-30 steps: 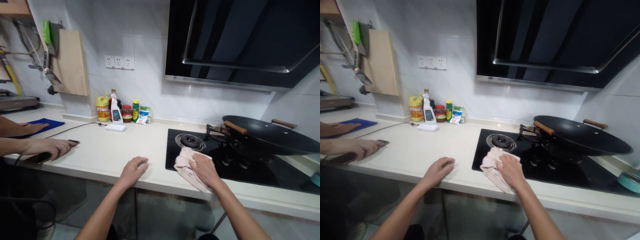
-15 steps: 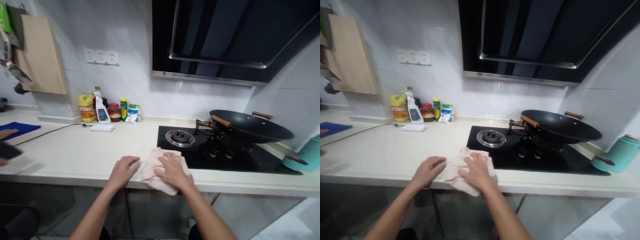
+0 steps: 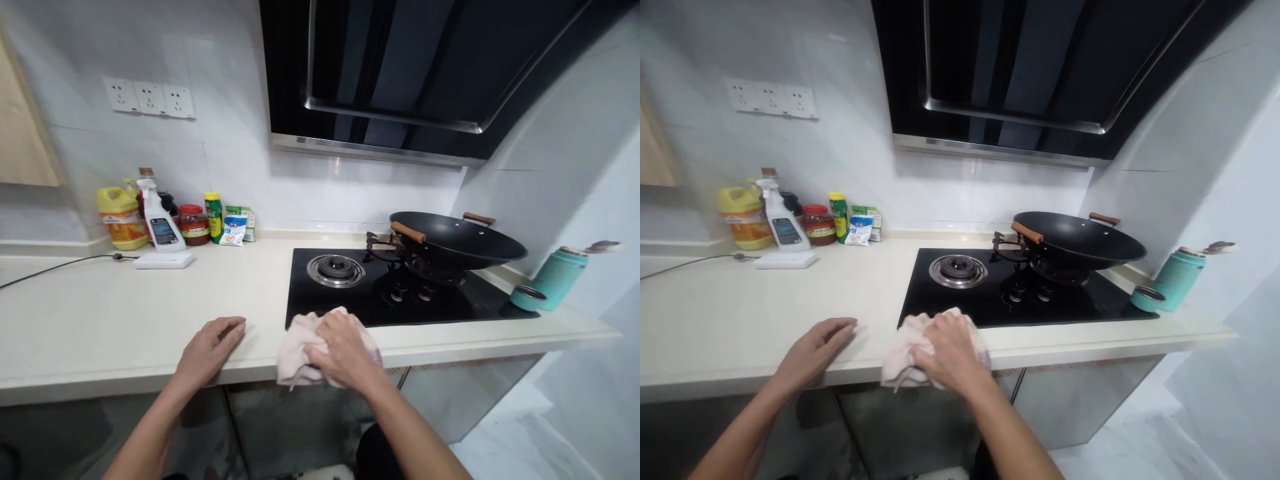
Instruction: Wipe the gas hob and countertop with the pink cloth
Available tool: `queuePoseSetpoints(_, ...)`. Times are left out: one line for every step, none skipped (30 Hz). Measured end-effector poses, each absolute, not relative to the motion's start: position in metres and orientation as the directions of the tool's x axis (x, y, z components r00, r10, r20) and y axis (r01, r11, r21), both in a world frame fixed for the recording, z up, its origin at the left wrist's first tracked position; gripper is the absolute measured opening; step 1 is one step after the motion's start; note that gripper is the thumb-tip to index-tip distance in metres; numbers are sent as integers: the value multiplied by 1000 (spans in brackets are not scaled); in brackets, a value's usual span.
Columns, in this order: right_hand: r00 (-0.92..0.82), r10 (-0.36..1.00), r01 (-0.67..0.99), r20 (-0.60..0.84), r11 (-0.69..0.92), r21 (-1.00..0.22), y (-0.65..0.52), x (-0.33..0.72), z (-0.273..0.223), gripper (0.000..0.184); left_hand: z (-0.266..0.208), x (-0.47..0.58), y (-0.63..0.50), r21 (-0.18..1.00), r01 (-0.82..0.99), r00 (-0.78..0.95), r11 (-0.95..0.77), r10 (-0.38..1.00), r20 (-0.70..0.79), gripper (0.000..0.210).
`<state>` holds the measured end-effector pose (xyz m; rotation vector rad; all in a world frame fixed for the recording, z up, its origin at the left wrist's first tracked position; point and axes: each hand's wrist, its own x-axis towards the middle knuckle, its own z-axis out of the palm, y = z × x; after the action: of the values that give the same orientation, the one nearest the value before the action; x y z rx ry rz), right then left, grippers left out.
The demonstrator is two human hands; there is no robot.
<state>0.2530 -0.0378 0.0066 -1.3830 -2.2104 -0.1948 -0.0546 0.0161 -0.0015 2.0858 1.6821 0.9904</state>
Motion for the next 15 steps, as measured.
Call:
queuePoseSetpoints(-285, 813, 900, 508, 409, -149, -39, 273, 3, 25, -1, -54, 16, 599, 749, 91, -283, 940, 329, 56)
queuePoseSetpoints(-229, 824, 926, 518, 349, -146, -41, 293, 0, 25, -1, -54, 16, 589, 755, 101, -290, 937, 333, 56)
queuePoseSetpoints(-183, 831, 943, 524, 299, -144, -42, 315, -3, 24, 0, -54, 16, 575, 762, 108, -298, 934, 340, 57)
queuePoseSetpoints(-142, 835, 956, 531, 254, -145, -44, 337, -7, 25, 0, -54, 15, 563, 770, 111, -301, 931, 347, 57)
queuePoseSetpoints(-98, 840, 968, 534, 206, -146, -45, 359, -9, 27, 0, -54, 15, 553, 776, 110, -302, 929, 353, 57)
queuePoseSetpoints(-50, 847, 979, 529, 147, -143, -47, 380, -11, 30, 0, -54, 16, 548, 780, 109, -302, 928, 356, 57)
queuePoseSetpoints(6, 857, 987, 515, 78, -142, -48, 401, -13, 33, 1, -55, 16, 544, 783, 108, -302, 927, 358, 56)
queuePoseSetpoints(71, 862, 990, 503, 0, -140, -49, 422, -14, 36, 0, -55, 16, 539, 785, 113, -305, 926, 360, 56)
queuePoseSetpoints(141, 860, 987, 491, -84, -136, -49, 441, -15, 39, 0, -55, 17, 533, 787, 122, -313, 924, 363, 55)
queuePoseSetpoints(212, 856, 977, 471, -168, -135, -50, 459, -14, 42, 0, -55, 17, 523, 789, 134, -322, 921, 365, 55)
queuePoseSetpoints(283, 849, 959, 446, -249, -135, -49, 477, -14, 46, 1, -54, 18, 513, 793, 147, -330, 920, 364, 54)
queuePoseSetpoints(357, 833, 934, 422, -331, -136, -49, 493, -13, 50, 1, -54, 19, 502, 797, 157, -335, 918, 363, 53)
queuePoseSetpoints(428, 811, 902, 400, -408, -137, -47, 508, -12, 54, 1, -53, 19, 491, 802, 166, -339, 917, 362, 52)
queuePoseSetpoints(490, 784, 868, 382, -476, -138, -45, 522, -10, 57, 2, -51, 20, 480, 809, 172, -340, 917, 359, 52)
queuePoseSetpoints(547, 752, 832, 368, -536, -140, -43, 535, -9, 60, 2, -50, 20, 466, 816, 179, -342, 916, 358, 51)
